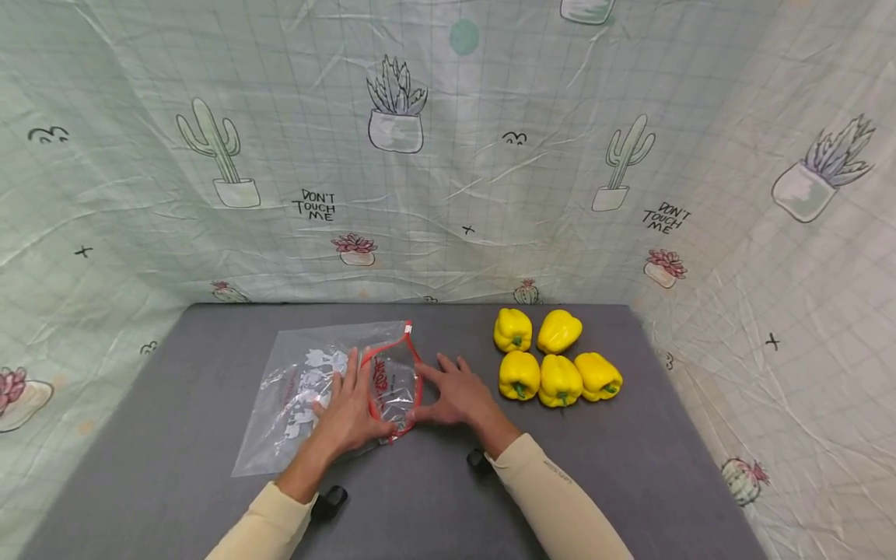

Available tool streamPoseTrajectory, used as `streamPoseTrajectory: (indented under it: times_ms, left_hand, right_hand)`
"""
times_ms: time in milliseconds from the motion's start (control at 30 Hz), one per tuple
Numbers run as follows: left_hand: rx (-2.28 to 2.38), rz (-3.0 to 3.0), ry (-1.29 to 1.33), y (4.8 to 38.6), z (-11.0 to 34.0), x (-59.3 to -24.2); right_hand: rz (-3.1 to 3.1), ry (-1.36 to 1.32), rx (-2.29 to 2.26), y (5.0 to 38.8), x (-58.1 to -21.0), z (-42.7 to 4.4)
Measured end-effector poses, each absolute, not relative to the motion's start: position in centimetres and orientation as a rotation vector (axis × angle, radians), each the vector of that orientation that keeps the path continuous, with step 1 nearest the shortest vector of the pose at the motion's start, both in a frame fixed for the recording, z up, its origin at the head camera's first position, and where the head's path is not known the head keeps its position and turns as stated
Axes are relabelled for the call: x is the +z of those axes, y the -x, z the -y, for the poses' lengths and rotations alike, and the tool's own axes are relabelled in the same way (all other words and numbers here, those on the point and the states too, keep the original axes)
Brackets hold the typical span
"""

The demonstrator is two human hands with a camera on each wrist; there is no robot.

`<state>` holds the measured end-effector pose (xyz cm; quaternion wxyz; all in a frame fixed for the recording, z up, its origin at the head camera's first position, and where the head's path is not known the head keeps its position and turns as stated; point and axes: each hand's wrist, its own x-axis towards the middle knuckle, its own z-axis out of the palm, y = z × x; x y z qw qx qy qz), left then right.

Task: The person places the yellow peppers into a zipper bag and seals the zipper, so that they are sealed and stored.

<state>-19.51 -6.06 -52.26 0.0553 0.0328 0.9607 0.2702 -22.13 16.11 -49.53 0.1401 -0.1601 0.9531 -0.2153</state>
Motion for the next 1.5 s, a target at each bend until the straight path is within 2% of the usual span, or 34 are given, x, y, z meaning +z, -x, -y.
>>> streamPoseTrajectory:
  times_ms: [400,667,1167,1500]
  left_hand:
    - [0.835,-2.917,-0.091,19.5,6.0,-52.3]
    - [0.827,-2.933,-0.091,19.4,6.1,-52.6]
    - [0.840,-2.923,-0.102,19.4,6.3,-52.6]
    - [0.828,-2.914,-0.103,19.7,6.1,-52.4]
  right_hand:
    - [-2.760,0.554,-0.776,22.2,-45.7,-19.2]
    - [-2.784,0.514,-0.844,22.6,-44.3,-21.7]
    - [-2.769,0.488,-1.045,22.9,-44.2,-26.6]
    - [-2.801,0.433,-0.999,23.6,-44.6,-29.4]
